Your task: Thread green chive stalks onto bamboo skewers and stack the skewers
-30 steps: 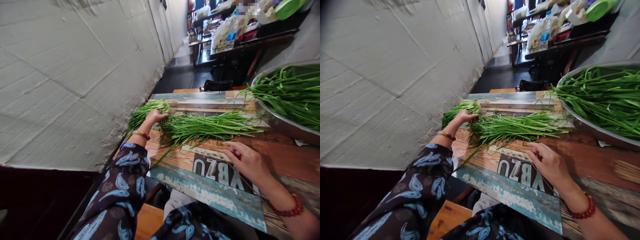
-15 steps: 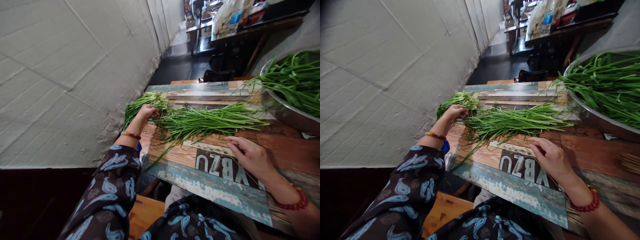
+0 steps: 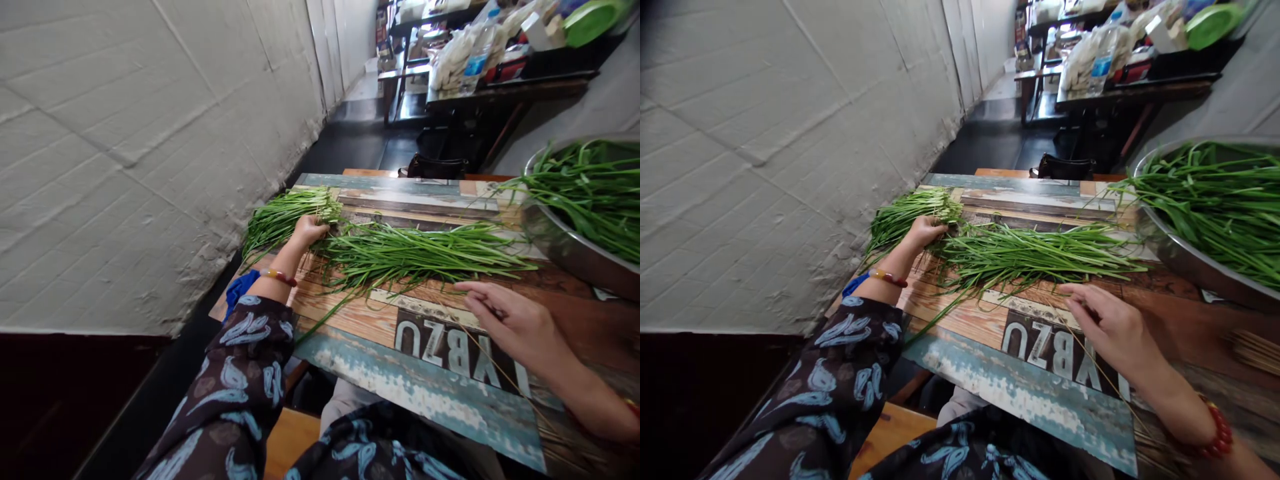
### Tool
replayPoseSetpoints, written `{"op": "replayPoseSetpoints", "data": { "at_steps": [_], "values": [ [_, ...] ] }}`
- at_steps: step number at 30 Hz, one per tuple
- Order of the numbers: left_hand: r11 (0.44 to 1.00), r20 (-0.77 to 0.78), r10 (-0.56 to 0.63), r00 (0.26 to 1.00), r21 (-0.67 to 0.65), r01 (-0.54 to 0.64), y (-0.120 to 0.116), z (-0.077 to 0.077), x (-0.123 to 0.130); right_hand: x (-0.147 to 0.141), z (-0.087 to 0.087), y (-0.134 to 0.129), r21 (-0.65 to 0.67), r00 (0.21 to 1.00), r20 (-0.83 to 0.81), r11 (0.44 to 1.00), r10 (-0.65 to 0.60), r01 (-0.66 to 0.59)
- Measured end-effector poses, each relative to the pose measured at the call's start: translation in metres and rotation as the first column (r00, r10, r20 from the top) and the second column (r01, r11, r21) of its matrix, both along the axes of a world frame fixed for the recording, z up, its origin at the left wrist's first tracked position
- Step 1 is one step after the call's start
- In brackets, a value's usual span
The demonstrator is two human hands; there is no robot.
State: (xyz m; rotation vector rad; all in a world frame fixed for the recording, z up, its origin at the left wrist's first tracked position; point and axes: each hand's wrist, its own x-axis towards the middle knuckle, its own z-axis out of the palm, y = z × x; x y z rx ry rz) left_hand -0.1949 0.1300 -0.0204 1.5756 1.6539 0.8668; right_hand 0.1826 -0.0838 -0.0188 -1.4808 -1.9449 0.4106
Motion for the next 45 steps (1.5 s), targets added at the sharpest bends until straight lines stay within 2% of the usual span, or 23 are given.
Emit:
{"op": "replayPoseSetpoints", "data": {
  "at_steps": [3, 6, 10, 13, 15, 17, 20, 23, 27, 32, 39, 45],
  "values": [
    [1.000, 0.057, 0.012, 0.998, 0.013, -0.013, -0.006, -0.002, -0.001, -0.009, 0.026, 0.019, 0.000, 0.999, -0.013, 0.999, -0.033, 0.033],
    [0.997, 0.076, 0.042, 0.996, 0.056, -0.047, -0.007, -0.006, -0.002, -0.033, 0.053, 0.050, 0.023, 0.999, -0.033, 1.000, -0.018, 0.019],
    [0.990, 0.103, 0.082, 0.991, 0.106, -0.093, -0.005, -0.009, -0.004, -0.082, 0.080, 0.101, 0.050, 0.995, -0.017, 0.994, 0.103, -0.102],
    [0.985, 0.155, 0.096, 0.983, 0.126, -0.116, -0.006, -0.003, -0.006, -0.122, 0.085, 0.143, 0.011, 0.974, 0.005, 0.974, 0.226, -0.226],
    [0.982, 0.202, 0.099, 0.974, 0.137, -0.128, -0.008, 0.004, -0.009, -0.146, 0.080, 0.170, -0.029, 0.970, 0.004, 0.970, 0.242, -0.241],
    [0.977, 0.269, 0.105, 0.957, 0.152, -0.150, -0.011, 0.012, -0.011, -0.167, 0.068, 0.192, -0.137, 0.972, 0.012, 0.963, 0.236, -0.232],
    [0.968, 0.352, 0.096, 0.931, 0.185, -0.170, -0.017, 0.022, -0.014, -0.191, 0.045, 0.210, -0.266, 0.973, 0.045, 0.942, 0.226, -0.206],
    [0.963, 0.388, 0.054, 0.920, 0.222, -0.151, -0.021, 0.024, -0.017, -0.206, 0.026, 0.210, -0.302, 0.967, 0.074, 0.930, 0.242, -0.210],
    [0.959, 0.435, 0.026, 0.900, 0.243, -0.145, -0.021, 0.020, -0.020, -0.214, 0.015, 0.202, -0.326, 0.963, 0.098, 0.923, 0.250, -0.206],
    [0.956, 0.418, 0.035, 0.908, 0.251, -0.152, -0.020, 0.014, -0.021, -0.232, 0.007, 0.205, -0.346, 0.994, 0.084, 0.938, 0.065, -0.032],
    [0.961, 0.451, 0.042, 0.891, 0.227, -0.160, -0.020, 0.012, -0.022, -0.259, -0.013, 0.202, -0.373, 0.970, -0.138, 0.918, -0.202, 0.138],
    [0.961, 0.460, 0.043, 0.887, 0.224, -0.163, -0.021, 0.010, -0.025, -0.269, -0.018, 0.187, -0.367, 0.830, -0.495, 0.928, -0.258, 0.070]
  ]
}}
